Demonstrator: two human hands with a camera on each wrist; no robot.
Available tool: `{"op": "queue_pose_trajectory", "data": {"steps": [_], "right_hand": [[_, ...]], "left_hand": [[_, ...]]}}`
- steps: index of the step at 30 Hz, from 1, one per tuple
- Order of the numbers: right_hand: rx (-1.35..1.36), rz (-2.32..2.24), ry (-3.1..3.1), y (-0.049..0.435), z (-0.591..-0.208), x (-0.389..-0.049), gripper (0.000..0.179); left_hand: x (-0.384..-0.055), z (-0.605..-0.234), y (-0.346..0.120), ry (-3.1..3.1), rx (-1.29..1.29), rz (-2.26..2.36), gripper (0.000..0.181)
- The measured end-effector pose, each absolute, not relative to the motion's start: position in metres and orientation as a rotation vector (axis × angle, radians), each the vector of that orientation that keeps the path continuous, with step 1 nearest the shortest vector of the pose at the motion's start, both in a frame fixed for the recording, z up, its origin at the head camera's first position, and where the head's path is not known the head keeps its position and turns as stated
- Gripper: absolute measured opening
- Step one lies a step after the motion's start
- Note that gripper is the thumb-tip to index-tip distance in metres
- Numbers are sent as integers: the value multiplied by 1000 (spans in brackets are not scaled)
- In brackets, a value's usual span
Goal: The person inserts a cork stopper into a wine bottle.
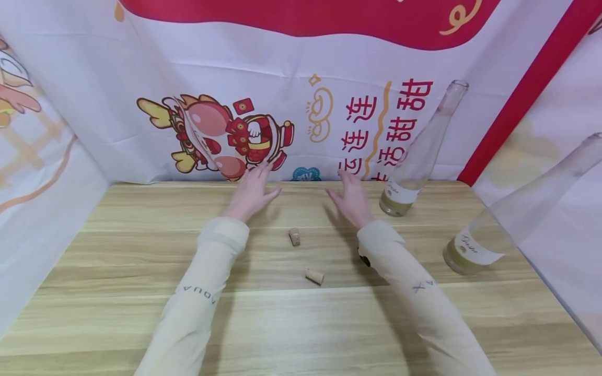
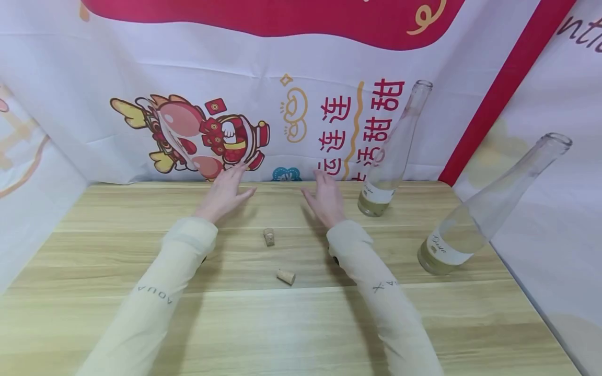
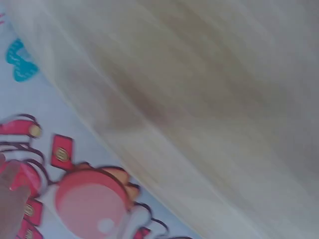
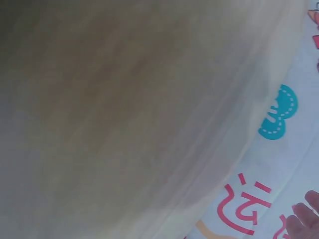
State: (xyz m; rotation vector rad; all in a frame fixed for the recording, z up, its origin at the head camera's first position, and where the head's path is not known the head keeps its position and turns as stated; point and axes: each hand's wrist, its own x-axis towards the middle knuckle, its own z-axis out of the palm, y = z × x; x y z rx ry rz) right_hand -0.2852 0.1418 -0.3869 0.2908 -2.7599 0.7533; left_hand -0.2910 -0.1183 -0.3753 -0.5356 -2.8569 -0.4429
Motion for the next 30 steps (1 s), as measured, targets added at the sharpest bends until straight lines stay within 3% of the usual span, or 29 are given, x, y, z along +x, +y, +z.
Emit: {"op": "queue_pose_trajectory", "data": {"steps": [8,18,30], "right_hand": [[269,831,-2672,161,-359,-271,59],[325,859,-2208,186,-333,-264,41],[18,952,-1876,215,-299,-259,35]], "left_hand": [[-293,-363,-77,-2883,-660,-617,69],[-298,-357,-21,-2876,-720,-779,72],[-301,-351,47,-2827,-769,-1117,80]]}}
